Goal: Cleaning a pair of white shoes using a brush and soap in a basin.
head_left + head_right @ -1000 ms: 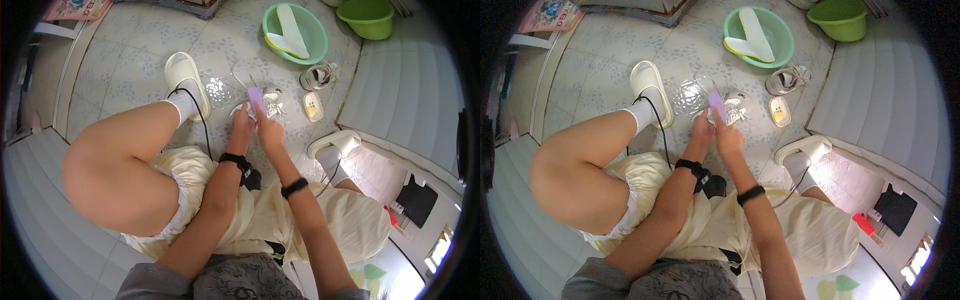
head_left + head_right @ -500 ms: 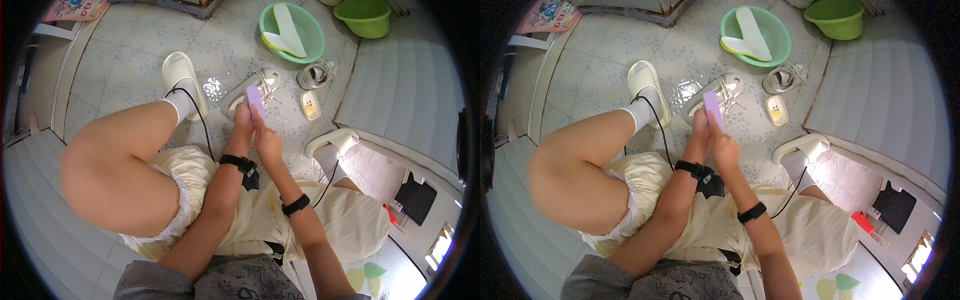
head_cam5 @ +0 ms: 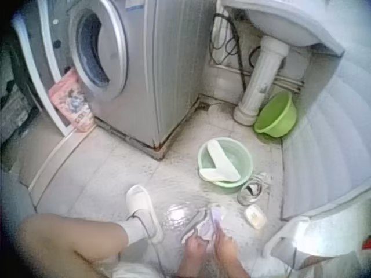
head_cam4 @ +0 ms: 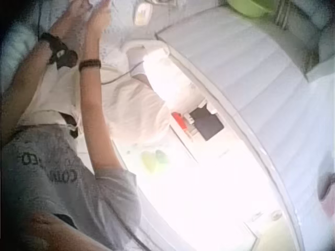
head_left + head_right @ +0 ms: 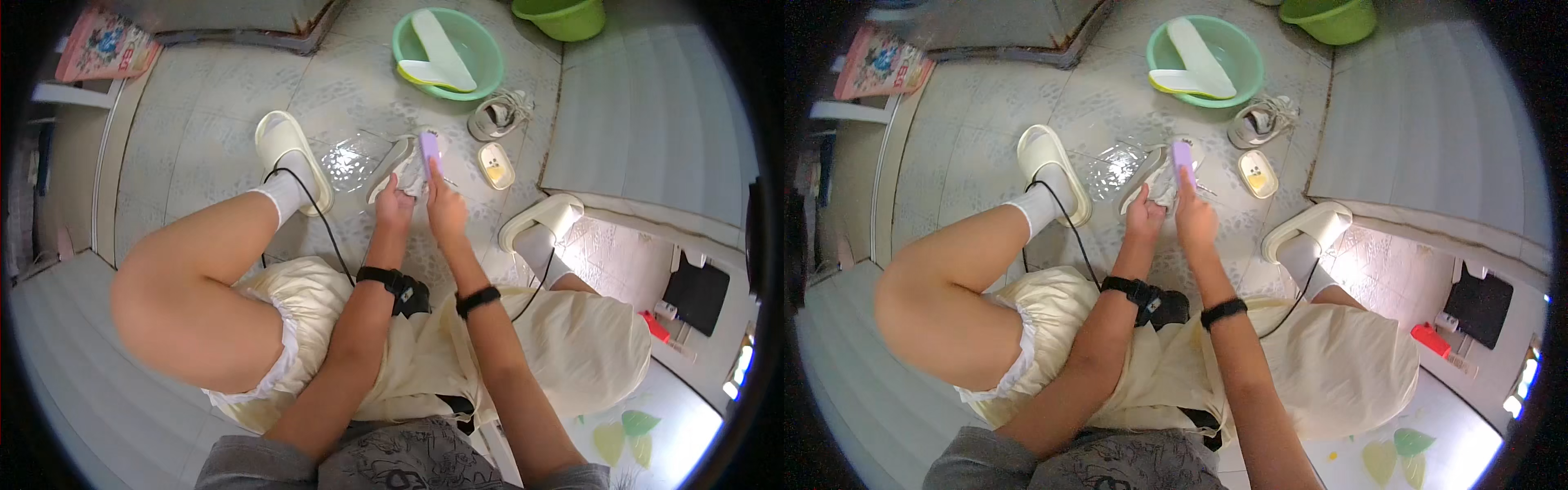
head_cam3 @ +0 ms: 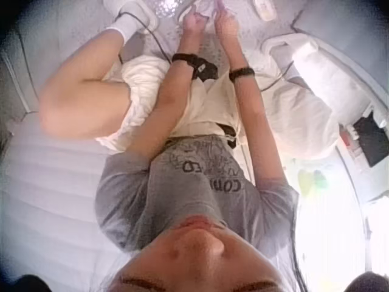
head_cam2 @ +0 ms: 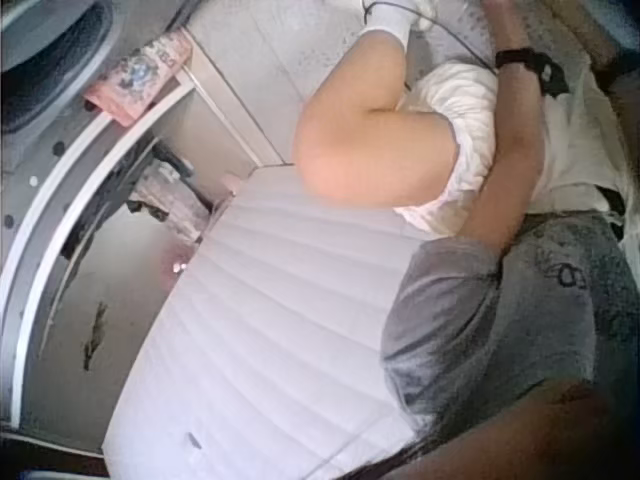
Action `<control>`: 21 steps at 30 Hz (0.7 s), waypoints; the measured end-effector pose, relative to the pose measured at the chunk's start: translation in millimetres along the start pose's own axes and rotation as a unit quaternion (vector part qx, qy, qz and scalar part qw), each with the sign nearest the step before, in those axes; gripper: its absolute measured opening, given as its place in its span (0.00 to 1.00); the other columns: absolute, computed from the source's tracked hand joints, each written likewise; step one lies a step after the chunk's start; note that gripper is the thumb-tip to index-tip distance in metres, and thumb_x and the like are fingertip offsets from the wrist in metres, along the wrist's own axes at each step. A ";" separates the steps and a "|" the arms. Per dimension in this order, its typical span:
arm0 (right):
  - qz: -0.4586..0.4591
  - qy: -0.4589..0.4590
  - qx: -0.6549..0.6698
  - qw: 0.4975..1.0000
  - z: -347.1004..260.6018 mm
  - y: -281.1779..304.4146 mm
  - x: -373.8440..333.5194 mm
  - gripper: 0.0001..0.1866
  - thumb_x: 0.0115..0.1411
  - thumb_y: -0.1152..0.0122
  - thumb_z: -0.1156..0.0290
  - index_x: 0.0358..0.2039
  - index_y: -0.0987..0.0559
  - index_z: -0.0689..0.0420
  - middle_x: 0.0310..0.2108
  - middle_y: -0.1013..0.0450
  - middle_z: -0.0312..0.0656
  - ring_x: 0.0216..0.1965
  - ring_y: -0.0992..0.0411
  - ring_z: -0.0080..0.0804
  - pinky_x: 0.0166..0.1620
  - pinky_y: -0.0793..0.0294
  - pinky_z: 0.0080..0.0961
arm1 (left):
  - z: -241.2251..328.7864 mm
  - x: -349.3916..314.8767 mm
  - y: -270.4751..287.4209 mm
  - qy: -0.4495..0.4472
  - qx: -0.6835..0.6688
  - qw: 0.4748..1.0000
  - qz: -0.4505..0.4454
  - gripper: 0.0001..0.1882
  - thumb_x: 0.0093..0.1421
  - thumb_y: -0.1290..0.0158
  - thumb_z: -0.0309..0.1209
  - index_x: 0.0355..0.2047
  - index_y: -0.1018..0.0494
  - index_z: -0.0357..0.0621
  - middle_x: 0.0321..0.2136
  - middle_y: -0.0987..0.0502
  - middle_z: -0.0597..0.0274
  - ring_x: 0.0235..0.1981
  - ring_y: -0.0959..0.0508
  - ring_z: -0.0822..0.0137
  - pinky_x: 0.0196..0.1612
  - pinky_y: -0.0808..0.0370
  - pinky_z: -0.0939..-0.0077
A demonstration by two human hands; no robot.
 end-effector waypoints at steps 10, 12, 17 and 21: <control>-0.072 0.081 -0.050 0.993 -6.2 -30.1 -54.4 0.29 0.57 0.55 0.70 0.59 0.45 0.35 0.16 0.29 0.46 0.16 0.29 0.44 0.19 0.30 0.39 | 16.9 -14.9 39.3 0.001 0.036 0.991 0.126 0.24 0.65 0.67 0.40 0.50 0.41 0.29 0.50 0.34 0.48 0.51 0.33 0.55 0.57 0.38 0.63; -0.041 0.074 -0.088 0.993 3.7 -33.2 -7.3 0.31 0.56 0.53 0.70 0.59 0.45 0.35 0.16 0.29 0.45 0.17 0.29 0.43 0.19 0.30 0.39 | 14.4 -4.0 29.8 0.010 -0.009 0.998 0.068 0.25 0.65 0.67 0.41 0.51 0.41 0.30 0.50 0.34 0.47 0.51 0.33 0.55 0.57 0.38 0.63; -0.101 0.053 -0.090 0.989 5.3 -46.4 -21.4 0.33 0.54 0.52 0.68 0.61 0.48 0.37 0.18 0.29 0.44 0.22 0.27 0.40 0.22 0.29 0.39 | 20.2 -35.9 18.9 -0.134 0.470 0.872 -0.015 0.25 0.64 0.63 0.40 0.52 0.43 0.31 0.53 0.38 0.47 0.53 0.35 0.53 0.57 0.39 0.60; -0.059 0.134 -0.077 0.986 -20.4 -38.7 -69.2 0.29 0.58 0.54 0.64 0.60 0.46 0.34 0.18 0.29 0.46 0.20 0.28 0.44 0.21 0.30 0.42 | 41.1 -26.6 45.6 -0.115 0.347 0.931 0.019 0.24 0.64 0.62 0.39 0.52 0.42 0.31 0.53 0.37 0.49 0.53 0.35 0.53 0.57 0.39 0.61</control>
Point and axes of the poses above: each hand's wrist, its own x-axis towards the middle knuckle, its own y-axis out of the back of the hand, z = x × y, the point moved 3 cm from there along x, towards the middle knuckle
